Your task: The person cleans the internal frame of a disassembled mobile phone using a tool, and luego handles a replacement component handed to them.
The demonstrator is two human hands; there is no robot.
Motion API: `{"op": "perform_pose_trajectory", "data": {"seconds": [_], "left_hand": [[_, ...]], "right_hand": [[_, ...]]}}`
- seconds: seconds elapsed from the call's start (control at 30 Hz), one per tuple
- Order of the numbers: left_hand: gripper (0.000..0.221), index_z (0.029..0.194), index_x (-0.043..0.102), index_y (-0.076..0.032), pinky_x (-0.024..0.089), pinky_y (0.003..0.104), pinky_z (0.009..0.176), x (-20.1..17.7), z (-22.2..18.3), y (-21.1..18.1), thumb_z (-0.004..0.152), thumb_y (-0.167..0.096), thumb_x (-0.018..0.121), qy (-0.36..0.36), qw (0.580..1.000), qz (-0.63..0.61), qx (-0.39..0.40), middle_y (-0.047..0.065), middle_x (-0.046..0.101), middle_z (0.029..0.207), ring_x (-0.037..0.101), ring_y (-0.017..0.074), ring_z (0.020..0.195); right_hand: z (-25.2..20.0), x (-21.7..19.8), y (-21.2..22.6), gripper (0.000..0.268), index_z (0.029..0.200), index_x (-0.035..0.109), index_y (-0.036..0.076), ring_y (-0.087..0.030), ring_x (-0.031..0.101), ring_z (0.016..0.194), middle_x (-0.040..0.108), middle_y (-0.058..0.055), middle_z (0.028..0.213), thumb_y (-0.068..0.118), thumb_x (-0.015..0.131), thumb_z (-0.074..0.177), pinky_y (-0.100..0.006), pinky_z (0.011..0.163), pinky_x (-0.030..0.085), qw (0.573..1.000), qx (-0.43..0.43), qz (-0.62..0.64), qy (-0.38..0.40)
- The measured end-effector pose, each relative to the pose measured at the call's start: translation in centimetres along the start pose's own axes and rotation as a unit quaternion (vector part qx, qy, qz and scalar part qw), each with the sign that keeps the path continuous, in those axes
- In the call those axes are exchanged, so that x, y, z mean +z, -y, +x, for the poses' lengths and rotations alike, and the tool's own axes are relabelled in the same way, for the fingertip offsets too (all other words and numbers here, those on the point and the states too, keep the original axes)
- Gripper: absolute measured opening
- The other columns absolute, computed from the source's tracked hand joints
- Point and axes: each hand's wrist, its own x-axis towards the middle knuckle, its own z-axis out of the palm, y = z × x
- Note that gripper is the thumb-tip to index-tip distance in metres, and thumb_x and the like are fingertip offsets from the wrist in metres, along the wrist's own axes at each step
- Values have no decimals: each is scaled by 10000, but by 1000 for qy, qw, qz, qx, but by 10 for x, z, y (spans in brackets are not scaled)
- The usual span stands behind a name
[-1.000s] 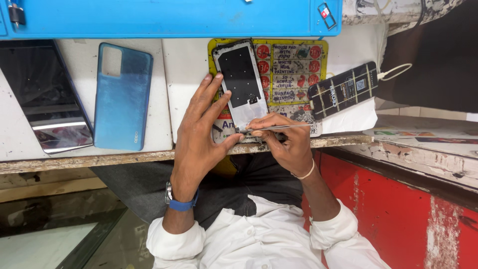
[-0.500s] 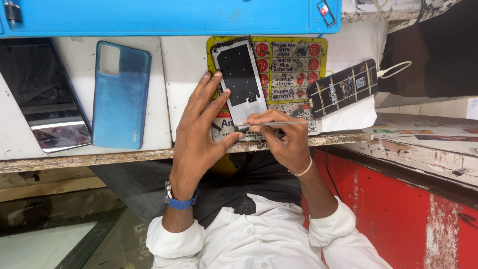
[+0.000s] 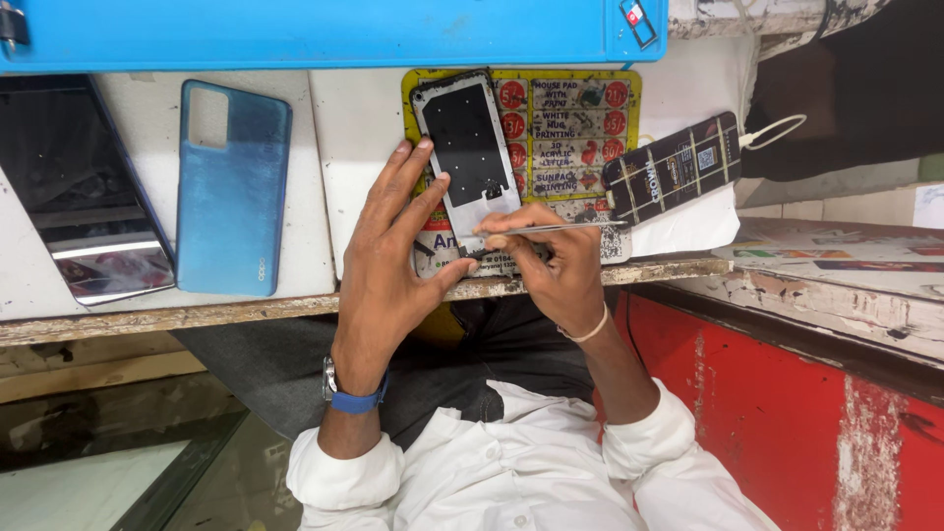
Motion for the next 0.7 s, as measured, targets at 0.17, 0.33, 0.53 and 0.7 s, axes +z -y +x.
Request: {"op": "perform_pose_trajectory", "data": {"seconds": [0.17, 0.33, 0.53, 0.7], "left_hand": [[861, 1377, 623, -57, 359, 434, 1253, 0, -2, 1, 595, -174, 963, 0, 1000, 3, 3, 82, 403, 1611, 320, 299, 1528], [859, 1367, 625, -62, 362, 434, 1249, 0, 0, 0, 586, -188, 959, 2, 1000, 6, -4, 79, 404, 1608, 325, 294, 1520], [871, 1378, 597, -77, 352, 448, 1244, -1, -6, 4, 597, -201, 961, -6, 1000, -1, 23, 96, 394, 1614, 322, 328, 1526], [988, 1436, 508, -63, 343, 466, 1209, -16, 6, -4, 568, -209, 957, 9, 999, -20, 42, 244, 315, 1613, 311, 434, 1498]], "right_hand": [[-2, -1, 3, 159, 1081, 749, 20, -176, 779, 957, 775, -107, 1040, -62, 674, 967, -280, 840, 628, 1000, -18, -10, 6], [6, 4, -1, 140, 1068, 759, 18, -147, 771, 884, 782, -110, 1031, -46, 716, 952, -254, 766, 602, 999, -17, -35, -12], [2, -1, 6, 124, 1033, 758, 4, -166, 760, 896, 782, -113, 1025, -43, 685, 944, -272, 798, 594, 999, -15, -35, 5], [11, -3, 13, 116, 974, 779, 24, -161, 768, 868, 798, -82, 978, -18, 702, 898, -292, 760, 586, 999, -32, -43, -5]]}}
